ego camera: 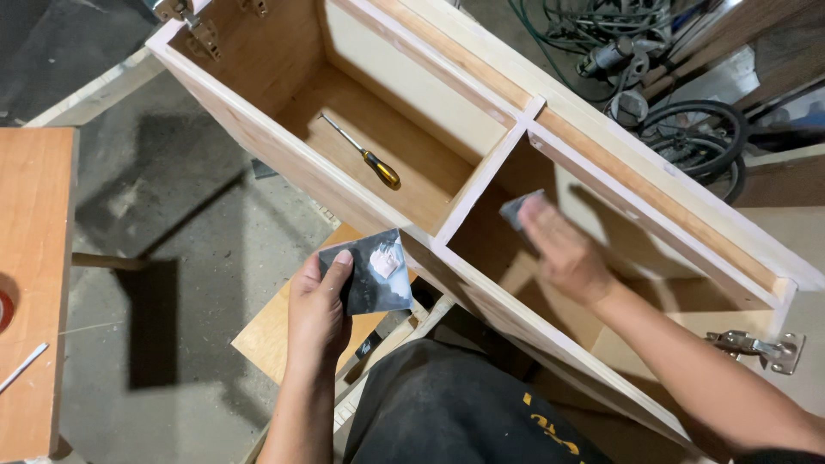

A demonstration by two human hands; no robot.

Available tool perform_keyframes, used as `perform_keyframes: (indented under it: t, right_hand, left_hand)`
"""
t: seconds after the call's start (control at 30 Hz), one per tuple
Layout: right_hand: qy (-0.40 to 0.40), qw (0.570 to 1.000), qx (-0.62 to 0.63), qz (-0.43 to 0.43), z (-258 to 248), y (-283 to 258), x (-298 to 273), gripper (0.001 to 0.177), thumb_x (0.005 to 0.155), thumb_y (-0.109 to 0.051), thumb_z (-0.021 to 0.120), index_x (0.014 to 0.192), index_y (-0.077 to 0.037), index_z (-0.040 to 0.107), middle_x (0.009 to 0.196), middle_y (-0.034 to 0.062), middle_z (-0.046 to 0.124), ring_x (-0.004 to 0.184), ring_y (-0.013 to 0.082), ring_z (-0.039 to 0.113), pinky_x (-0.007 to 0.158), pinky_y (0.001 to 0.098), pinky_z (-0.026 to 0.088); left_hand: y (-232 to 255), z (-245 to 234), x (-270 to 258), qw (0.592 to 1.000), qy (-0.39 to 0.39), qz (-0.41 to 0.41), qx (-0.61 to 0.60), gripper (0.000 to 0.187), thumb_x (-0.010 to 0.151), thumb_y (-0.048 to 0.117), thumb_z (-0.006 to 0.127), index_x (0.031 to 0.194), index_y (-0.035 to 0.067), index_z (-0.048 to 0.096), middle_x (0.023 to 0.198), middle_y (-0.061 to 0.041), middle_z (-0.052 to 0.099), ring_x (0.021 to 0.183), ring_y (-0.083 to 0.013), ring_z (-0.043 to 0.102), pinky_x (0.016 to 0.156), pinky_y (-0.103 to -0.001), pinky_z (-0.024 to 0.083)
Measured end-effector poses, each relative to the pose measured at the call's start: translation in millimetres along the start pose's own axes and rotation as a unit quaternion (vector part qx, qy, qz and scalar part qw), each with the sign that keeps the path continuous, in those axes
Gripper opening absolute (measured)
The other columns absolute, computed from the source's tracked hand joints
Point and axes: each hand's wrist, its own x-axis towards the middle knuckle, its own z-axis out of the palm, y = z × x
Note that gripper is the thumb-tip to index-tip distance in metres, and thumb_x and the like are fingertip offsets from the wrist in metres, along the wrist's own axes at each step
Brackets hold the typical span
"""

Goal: The person sands the edges and interior surfaces of a wooden cabinet using a sanding block. They move along the top, side, and bottom edges, applying consistent pressure to smooth the wood.

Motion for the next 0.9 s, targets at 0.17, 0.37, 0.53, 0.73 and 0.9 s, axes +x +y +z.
perform_keyframes:
  t: [0.17,0.37,0.53,0.73,0.9]
  right_hand:
    - [-0.072,0.980,-0.031,0.182,-36,-2,51,0.069,0.084,0.012,0.058,0.151,0.005,0.066,0.150,0.0305,0.068,0.134,0.0433,0.068,0.111,0.0499,0.056]
    - [-0.159,0.967,-0.122,0.155,-16,-34,75,0.064,0.088,-0.005,0.062,0.152,-0.003,0.065,0.152,0.0227,0.070,0.135,0.0360,0.071,0.094,0.0469,0.061]
    - [-0.237,0.961,-0.074,0.120,-29,-82,88,0.063,0.093,-0.009,0.055,0.156,-0.003,0.060,0.153,0.0230,0.068,0.139,0.0366,0.068,0.095,0.0460,0.059]
    - [-0.268,0.961,-0.021,0.069,-56,-126,105,0.062,0.094,-0.023,0.062,0.152,0.000,0.063,0.149,0.0294,0.067,0.140,0.0405,0.066,0.100,0.0493,0.059]
    - [-0.221,0.972,0.068,-0.039,-83,-152,103,0.050,0.106,-0.006,0.042,0.152,0.000,0.060,0.159,0.0239,0.061,0.145,0.0395,0.061,0.118,0.0503,0.048]
  left_hand:
    - [0,11,4,1.000,-0.013,-0.005,-0.005,0.014,0.103,0.002,0.071,0.114,-0.006,0.073,0.074,-0.021,0.071,0.060,-0.0327,0.077,0.054,-0.045,0.067]
    - [6,-2,6,1.000,-0.007,0.001,-0.013,0.015,0.103,0.002,0.070,0.115,-0.006,0.073,0.075,-0.020,0.071,0.061,-0.0319,0.078,0.055,-0.044,0.067]
    - [17,-16,4,0.999,0.010,0.020,-0.026,0.016,0.105,0.004,0.068,0.117,-0.005,0.072,0.077,-0.018,0.071,0.062,-0.0297,0.078,0.056,-0.043,0.068]
    - [14,-24,7,0.999,0.031,0.010,-0.024,0.015,0.104,0.006,0.070,0.117,-0.001,0.073,0.075,-0.016,0.072,0.059,-0.0279,0.078,0.048,-0.036,0.064]
    - [24,-27,4,0.999,0.022,-0.023,0.002,0.008,0.103,0.017,0.071,0.107,0.010,0.068,0.078,0.000,0.065,0.056,-0.0100,0.057,0.038,-0.027,0.037]
